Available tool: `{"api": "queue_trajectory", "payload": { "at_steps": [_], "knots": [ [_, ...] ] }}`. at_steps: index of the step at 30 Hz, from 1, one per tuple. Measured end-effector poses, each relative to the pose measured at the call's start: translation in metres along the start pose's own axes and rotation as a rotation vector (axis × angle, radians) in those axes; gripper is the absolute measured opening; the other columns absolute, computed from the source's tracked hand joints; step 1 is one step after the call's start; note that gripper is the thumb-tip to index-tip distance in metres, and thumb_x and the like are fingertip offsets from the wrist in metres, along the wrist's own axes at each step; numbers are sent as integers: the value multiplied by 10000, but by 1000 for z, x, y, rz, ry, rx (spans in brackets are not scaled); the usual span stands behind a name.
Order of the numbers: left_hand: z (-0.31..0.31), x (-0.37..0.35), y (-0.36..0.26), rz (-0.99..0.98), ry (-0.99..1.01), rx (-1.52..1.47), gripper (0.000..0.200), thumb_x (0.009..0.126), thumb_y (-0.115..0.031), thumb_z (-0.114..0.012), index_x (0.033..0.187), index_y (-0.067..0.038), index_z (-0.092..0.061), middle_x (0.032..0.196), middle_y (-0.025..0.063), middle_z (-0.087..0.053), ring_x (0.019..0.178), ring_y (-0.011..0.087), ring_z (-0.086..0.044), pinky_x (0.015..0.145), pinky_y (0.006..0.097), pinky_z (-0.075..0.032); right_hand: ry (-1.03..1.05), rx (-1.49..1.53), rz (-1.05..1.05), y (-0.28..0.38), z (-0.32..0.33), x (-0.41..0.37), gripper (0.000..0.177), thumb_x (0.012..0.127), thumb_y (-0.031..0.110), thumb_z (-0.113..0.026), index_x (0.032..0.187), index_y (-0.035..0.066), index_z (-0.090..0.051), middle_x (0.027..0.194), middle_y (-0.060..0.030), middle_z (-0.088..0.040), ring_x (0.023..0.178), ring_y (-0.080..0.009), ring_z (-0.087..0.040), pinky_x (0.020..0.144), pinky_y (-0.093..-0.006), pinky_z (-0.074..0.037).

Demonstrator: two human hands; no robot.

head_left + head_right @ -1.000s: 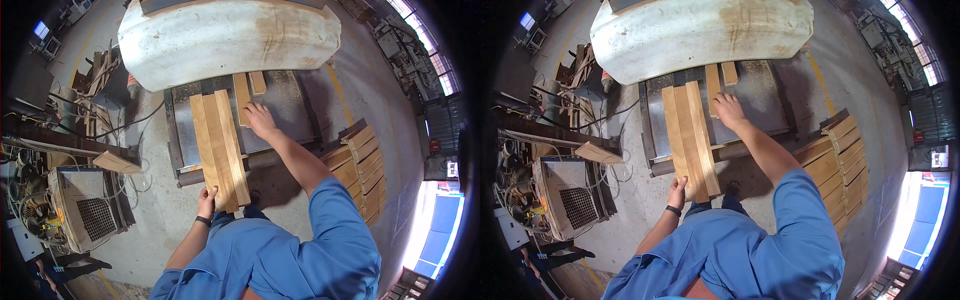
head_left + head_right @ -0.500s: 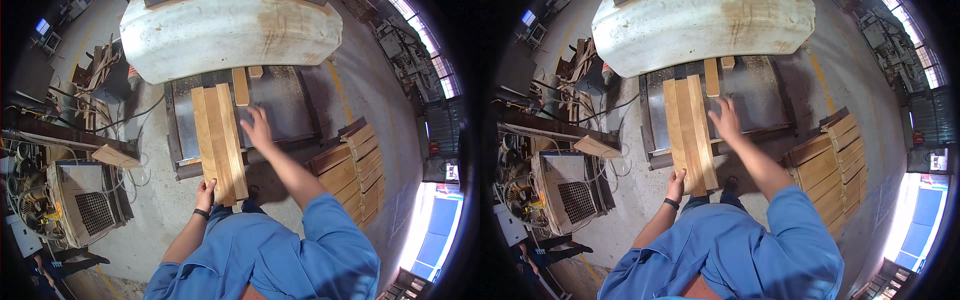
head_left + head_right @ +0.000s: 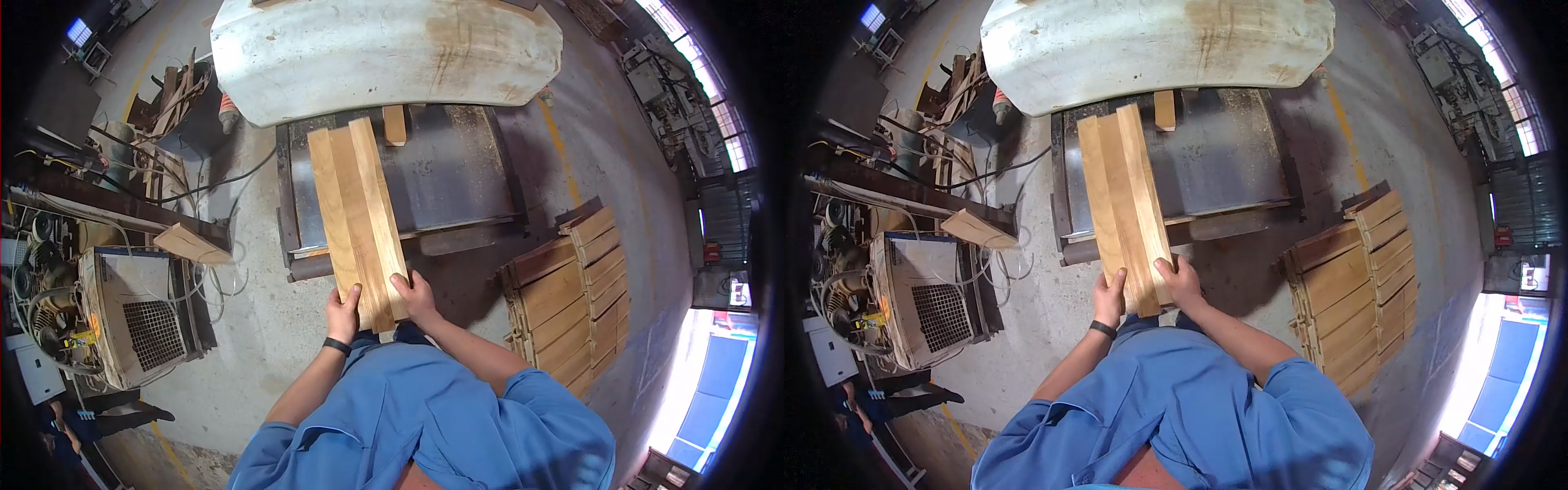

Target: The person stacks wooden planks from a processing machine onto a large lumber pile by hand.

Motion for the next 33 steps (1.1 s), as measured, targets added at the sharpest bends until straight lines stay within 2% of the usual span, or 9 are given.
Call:
{"api": "queue_trajectory", "payload": {
  "at_steps": [6, 9, 10, 17, 21, 25, 26, 30, 33],
  "knots": [
    [-1, -9, 1, -134, -5, 97, 529, 944, -247, -738, 1272, 98, -507, 1180, 194, -670, 1061, 235, -649, 926, 356, -525, -33, -105, 134, -10, 6, 1, 775, 899, 570, -642, 1273, -101, -538, 1150, -338, -652, 1118, -466, -626, 950, -479, -487],
    [10, 16, 33, 44, -136, 371, 558, 923, -338, -752, 1217, 91, -548, 1108, 204, -689, 991, 248, -669, 871, 367, -539, 24, -118, -63, -38, -5, 33, 835, 898, 606, -624, 1298, -117, -509, 1179, -365, -629, 1156, -490, -603, 973, -490, -477],
    [11, 19, 18, -136, -211, 506, 619, 900, -404, -765, 1205, 98, -569, 1087, 209, -697, 961, 245, -674, 848, 366, -538, 0, -238, -63, -23, 4, 25, 849, 892, 646, -608, 1296, -96, -522, 1191, -368, -625, 1165, -482, -603, 977, -495, -473],
    [-11, 30, -7, 67, 6, 27, 566, 951, -358, -721, 1244, 96, -551, 1202, 194, -671, 1042, 245, -665, 908, 343, -531, -62, -197, -19, -25, 27, 19, 783, 888, 638, -630, 1223, -68, -577, 1133, -309, -665, 1091, -420, -647, 927, -469, -494],
    [2, 34, 10, 198, 151, -91, 652, 1025, -549, -513, 1362, 9, -520, 1262, 140, -638, 1102, 233, -644, 930, 379, -546, -11, -15, -49, -61, 41, 18, 701, 922, 578, -648, 1163, -80, -618, 1075, -237, -695, 1007, -301, -673, 882, -404, -507],
    [-4, 7, -10, 407, 192, -279, 713, 1018, -655, -405, 1379, -50, -513, 1095, 121, -663, 963, 239, -682, 810, 412, -584, -128, 94, -60, -90, 58, 10, 721, 938, 602, -621, 1162, -83, -618, 1062, -216, -699, 1007, -267, -666, 890, -392, -506],
    [-13, 3, -14, 452, 347, -461, 669, 1031, -608, -418, 1375, -42, -509, 911, 81, -628, 801, 213, -647, 699, 369, -568, -166, 103, -71, -96, 64, 10, 728, 937, 608, -618, 1162, -85, -618, 1065, -222, -697, 1010, -271, -664, 894, -392, -506],
    [-45, -27, -39, 635, 790, -1076, 546, 1036, -435, -480, 1385, -17, -512, 748, 35, -488, 623, 144, -488, 578, 272, -508, -242, 204, -127, -105, 84, 16, 747, 934, 600, -619, 1234, -83, -587, 1143, -221, -676, 1071, -274, -641, 940, -381, -487],
    [-64, -35, -49, 648, 947, -1274, 540, 1047, -422, -476, 1440, -52, -490, 786, 38, -489, 680, 140, -500, 604, 265, -527, -233, 278, -165, -108, 96, 27, 747, 934, 574, -631, 1282, -84, -562, 1187, -197, -660, 1088, -254, -627, 955, -362, -476]
  ]
}}
Point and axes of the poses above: each hand's wrist, its own x-axis towards the middle knuckle, its own z-axis out of the back of the hand, y = z × x, the point moved 8 cm from there along x, towards the middle knuckle
